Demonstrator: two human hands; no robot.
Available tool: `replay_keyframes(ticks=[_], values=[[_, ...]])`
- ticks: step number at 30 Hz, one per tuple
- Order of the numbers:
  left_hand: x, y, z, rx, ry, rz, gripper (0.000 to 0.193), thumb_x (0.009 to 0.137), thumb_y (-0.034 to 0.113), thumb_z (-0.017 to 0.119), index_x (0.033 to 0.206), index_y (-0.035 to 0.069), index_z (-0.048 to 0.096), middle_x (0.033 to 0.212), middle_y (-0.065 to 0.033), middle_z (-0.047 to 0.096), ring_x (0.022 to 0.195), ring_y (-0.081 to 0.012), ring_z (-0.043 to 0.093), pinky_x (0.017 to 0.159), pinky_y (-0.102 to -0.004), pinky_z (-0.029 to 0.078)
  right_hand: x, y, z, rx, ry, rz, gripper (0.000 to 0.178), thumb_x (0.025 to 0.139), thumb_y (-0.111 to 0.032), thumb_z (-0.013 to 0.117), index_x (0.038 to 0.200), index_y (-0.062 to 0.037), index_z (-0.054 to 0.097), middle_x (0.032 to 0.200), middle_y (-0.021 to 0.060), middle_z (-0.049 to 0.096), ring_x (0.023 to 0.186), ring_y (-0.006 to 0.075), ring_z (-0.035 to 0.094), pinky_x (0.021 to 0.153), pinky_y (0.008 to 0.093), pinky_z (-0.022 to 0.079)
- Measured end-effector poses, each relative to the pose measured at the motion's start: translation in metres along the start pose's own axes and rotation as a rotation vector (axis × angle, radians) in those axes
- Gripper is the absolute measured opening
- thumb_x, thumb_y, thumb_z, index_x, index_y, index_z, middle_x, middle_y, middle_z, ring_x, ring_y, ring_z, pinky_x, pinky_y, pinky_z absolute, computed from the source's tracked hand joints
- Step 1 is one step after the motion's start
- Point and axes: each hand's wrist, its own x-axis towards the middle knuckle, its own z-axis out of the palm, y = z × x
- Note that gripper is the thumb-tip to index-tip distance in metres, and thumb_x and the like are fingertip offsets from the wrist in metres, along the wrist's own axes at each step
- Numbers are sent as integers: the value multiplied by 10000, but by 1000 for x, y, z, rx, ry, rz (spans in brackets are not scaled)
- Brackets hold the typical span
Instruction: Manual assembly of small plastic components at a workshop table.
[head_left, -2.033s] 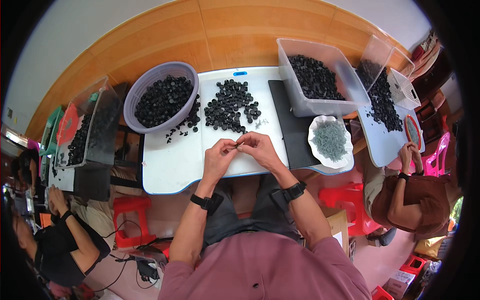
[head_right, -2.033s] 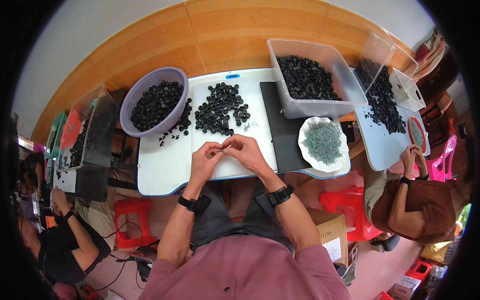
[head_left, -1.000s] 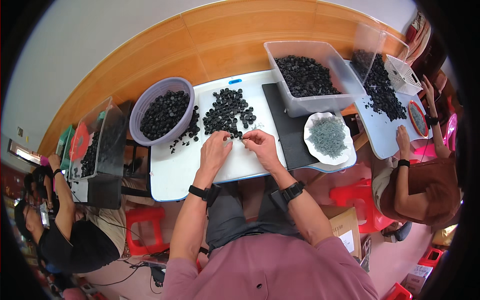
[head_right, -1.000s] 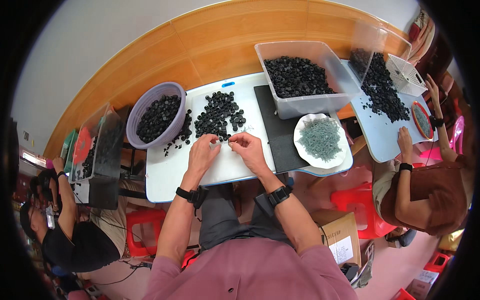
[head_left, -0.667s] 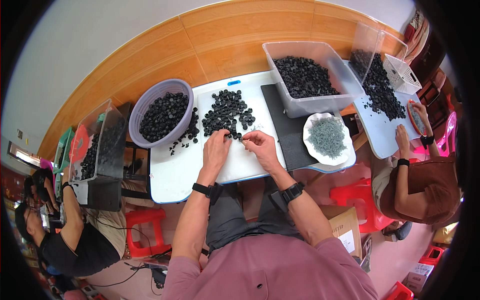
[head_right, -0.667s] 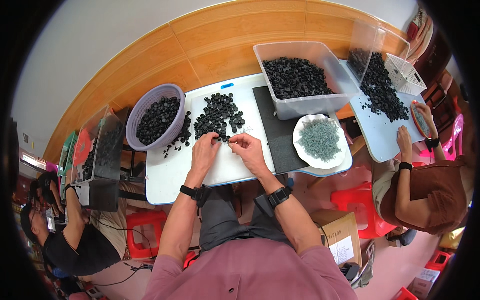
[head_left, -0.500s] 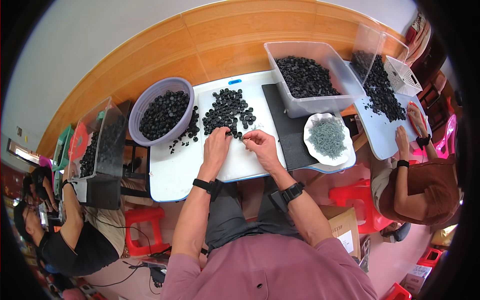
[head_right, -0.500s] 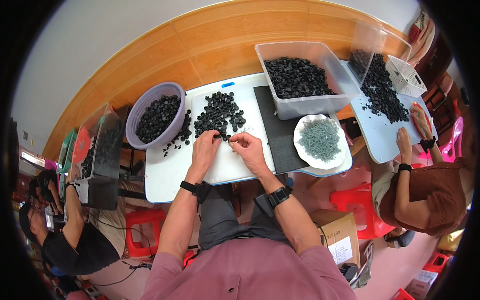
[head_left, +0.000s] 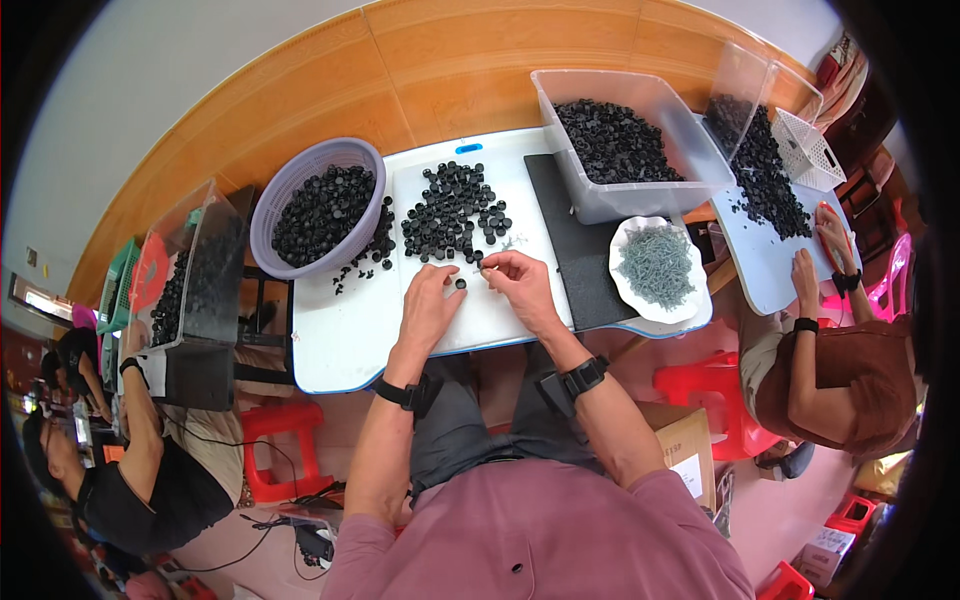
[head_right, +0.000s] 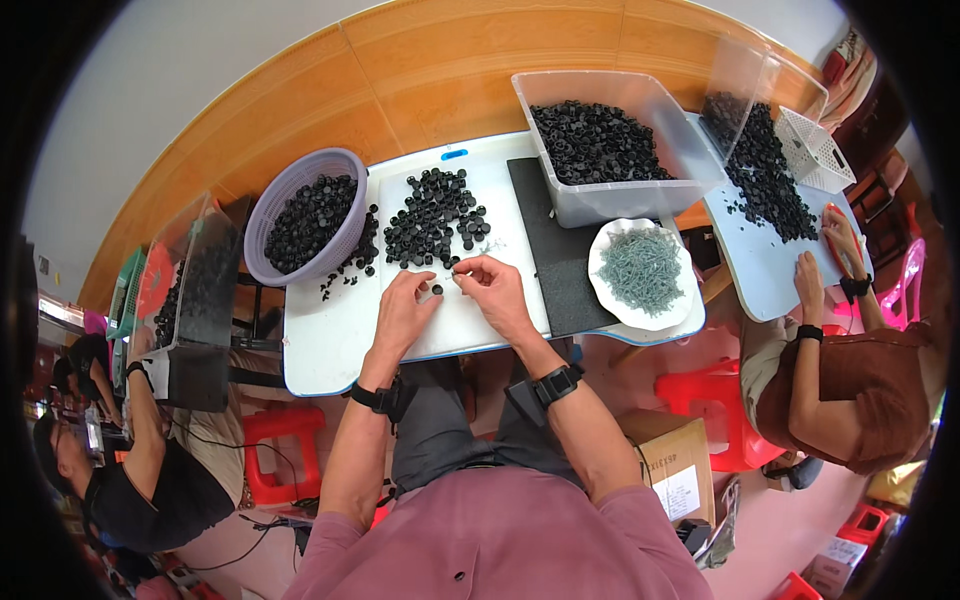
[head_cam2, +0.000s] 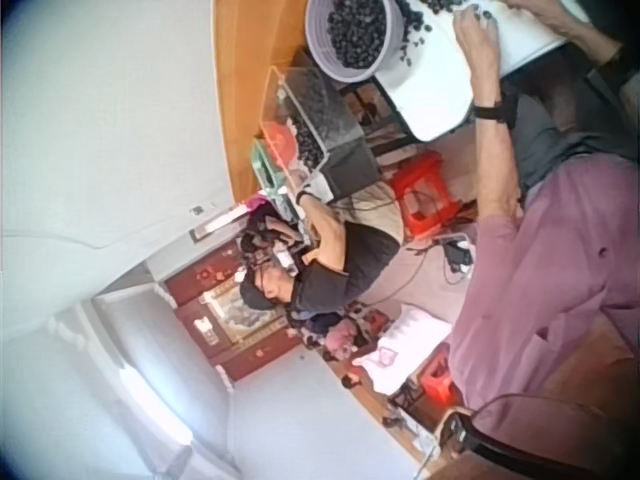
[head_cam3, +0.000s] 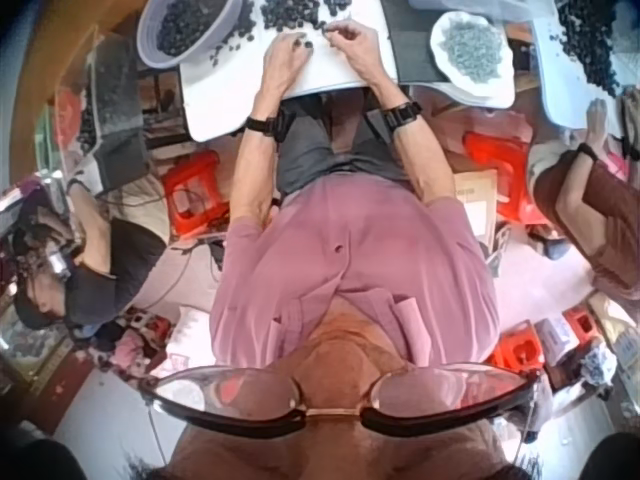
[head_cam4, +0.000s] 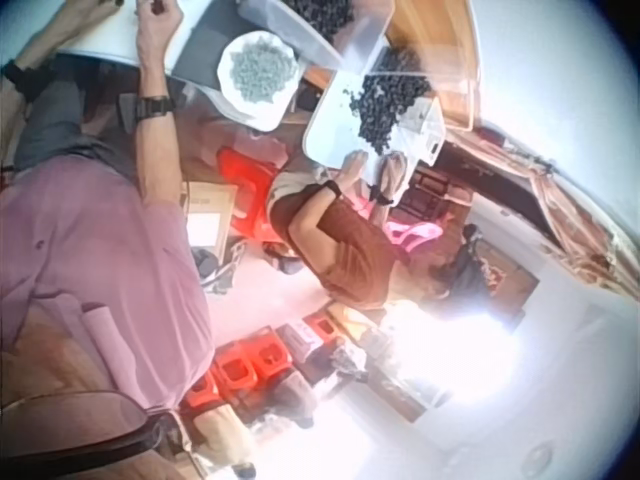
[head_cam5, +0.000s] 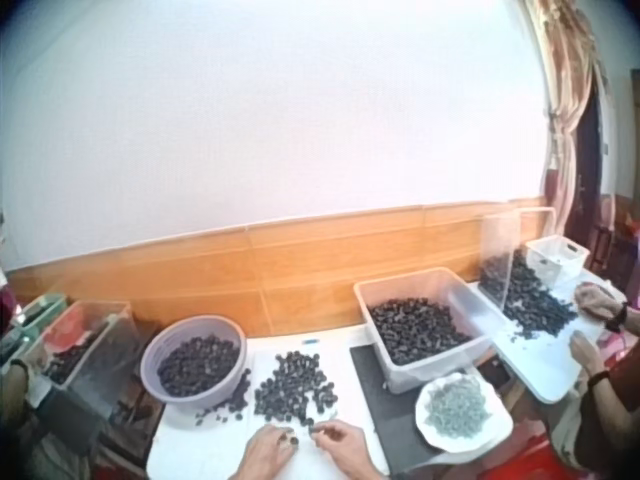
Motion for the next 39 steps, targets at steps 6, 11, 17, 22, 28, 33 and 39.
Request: replay_keyframes(ticks=[6, 11, 17, 22, 28, 33, 39], values=[[-5, 1, 4, -39, 13, -41, 291, 790, 100, 771, 1068, 26, 730, 927, -114, 674, 826, -235, 635, 767, -359, 529, -2, 6, 4, -87, 6, -28, 135, 871, -36, 744, 1005, -15, 750, 833, -15, 683, 692, 37, 563, 617, 208, 460], [-11, 9, 13, -156, 155, -72, 270, 796, 73, 764, 1063, 49, 735, 879, -75, 704, 763, -191, 637, 696, -321, 529, -4, 5, 7, -324, 16, -194, 167, 831, -30, 755, 998, -25, 753, 843, 36, 689, 658, 73, 573, 601, 232, 468], [-16, 9, 21, -238, 226, -99, 243, 782, 42, 758, 1022, 42, 721, 850, -67, 700, 780, -216, 635, 705, -346, 534, -4, 3, 13, -429, 13, -228, 170, 820, -28, 752, 990, -23, 745, 863, 61, 712, 633, 104, 593, 591, 261, 489], [-18, 7, 21, -236, 236, -85, 242, 782, 52, 763, 1020, 46, 725, 843, -65, 695, 779, -212, 633, 698, -339, 531, -5, 1, 12, -460, 36, -201, 152, 811, -24, 753, 962, -20, 737, 859, 66, 717, 620, 112, 597, 584, 272, 494], [-18, 3, 22, -193, 218, -68, 276, 795, 84, 774, 1068, 55, 740, 867, -65, 708, 759, -178, 657, 707, -301, 540, -6, -1, 12, -494, 17, -184, 138, 808, -27, 758, 944, -23, 734, 819, 66, 702, 606, 114, 592, 574, 272, 489], [-19, 8, 22, -249, 241, -83, 239, 795, 65, 763, 1031, 47, 733, 843, -70, 712, 764, -213, 641, 680, -336, 534, -7, 0, 13, -478, 4, -193, 135, 809, -34, 764, 940, -24, 734, 815, 67, 699, 611, 115, 597, 573, 274, 487], [-18, 8, 19, -247, 211, -84, 255, 801, 73, 768, 1051, 41, 731, 860, -87, 709, 736, -210, 652, 683, -330, 543, -6, 6, 13, -481, 7, -207, 124, 811, -32, 764, 933, -22, 741, 809, 68, 714, 639, 118, 626, 595, 268, 503]])
